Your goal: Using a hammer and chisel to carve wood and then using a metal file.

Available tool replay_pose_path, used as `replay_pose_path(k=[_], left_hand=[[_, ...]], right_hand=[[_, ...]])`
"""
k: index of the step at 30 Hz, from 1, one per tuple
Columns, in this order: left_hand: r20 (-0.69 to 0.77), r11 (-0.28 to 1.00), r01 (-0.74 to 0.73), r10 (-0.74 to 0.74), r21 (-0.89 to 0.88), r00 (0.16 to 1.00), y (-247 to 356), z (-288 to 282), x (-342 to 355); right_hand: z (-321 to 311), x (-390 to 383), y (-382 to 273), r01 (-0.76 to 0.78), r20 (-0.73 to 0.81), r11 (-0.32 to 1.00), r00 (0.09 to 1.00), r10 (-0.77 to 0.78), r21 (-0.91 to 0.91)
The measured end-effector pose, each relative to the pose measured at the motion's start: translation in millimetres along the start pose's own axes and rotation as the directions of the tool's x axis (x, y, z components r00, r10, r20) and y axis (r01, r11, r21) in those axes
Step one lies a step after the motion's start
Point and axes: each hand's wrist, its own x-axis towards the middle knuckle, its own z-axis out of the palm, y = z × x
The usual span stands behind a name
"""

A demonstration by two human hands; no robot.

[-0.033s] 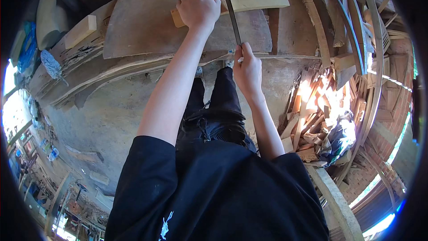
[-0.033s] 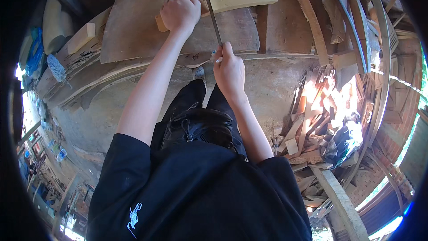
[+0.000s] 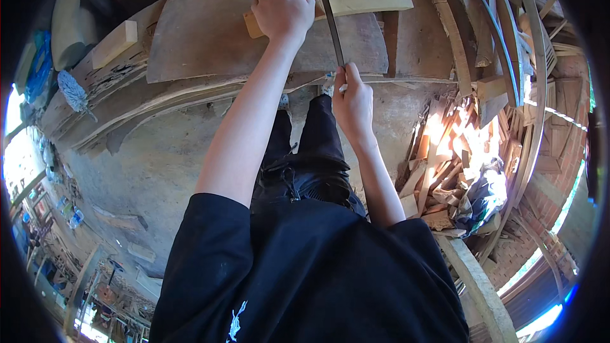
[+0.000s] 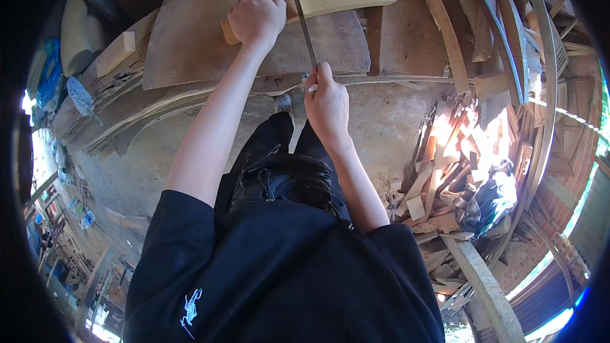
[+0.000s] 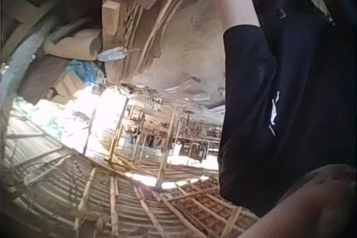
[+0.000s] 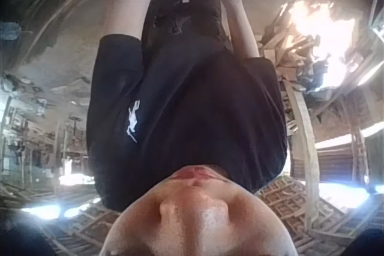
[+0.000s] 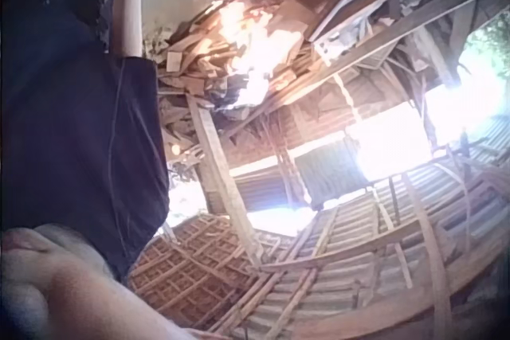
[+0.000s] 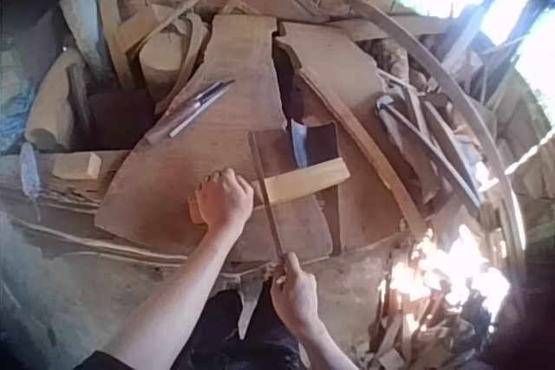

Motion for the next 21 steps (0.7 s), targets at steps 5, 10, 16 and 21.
replay_pose_path(k=[5, 10, 16, 21], left_hand=[[-0.038, 1.000, 0.000, 0.000, 0.014, 0.999, 1.8, -0.2, -0.6], [-0.046, 1.000, -0.016, 0.017, 0.020, 0.999, -1.0, 0.5, -2.3], [-0.025, 1.000, -0.007, 0.007, 0.008, 1.000, 3.1, -1.5, -1.6], [0.018, 1.000, 0.011, -0.012, 0.026, 1.000, 0.0, -0.5, -0.7]], right_hand=[[-1.2, -15.0, 2.5, -0.046, 0.004, 0.998, 0.999, 0.046, -0.040], [-4.4, -27.1, 8.1, -0.039, 0.031, 0.997, 0.999, 0.041, -0.067], [-2.6, -11.2, 4.3, -0.026, 0.025, 0.994, 0.999, 0.029, -0.105], [6.3, -0.2, 7.3, 0.003, 0.012, 0.995, 1.000, -0.002, -0.102]])
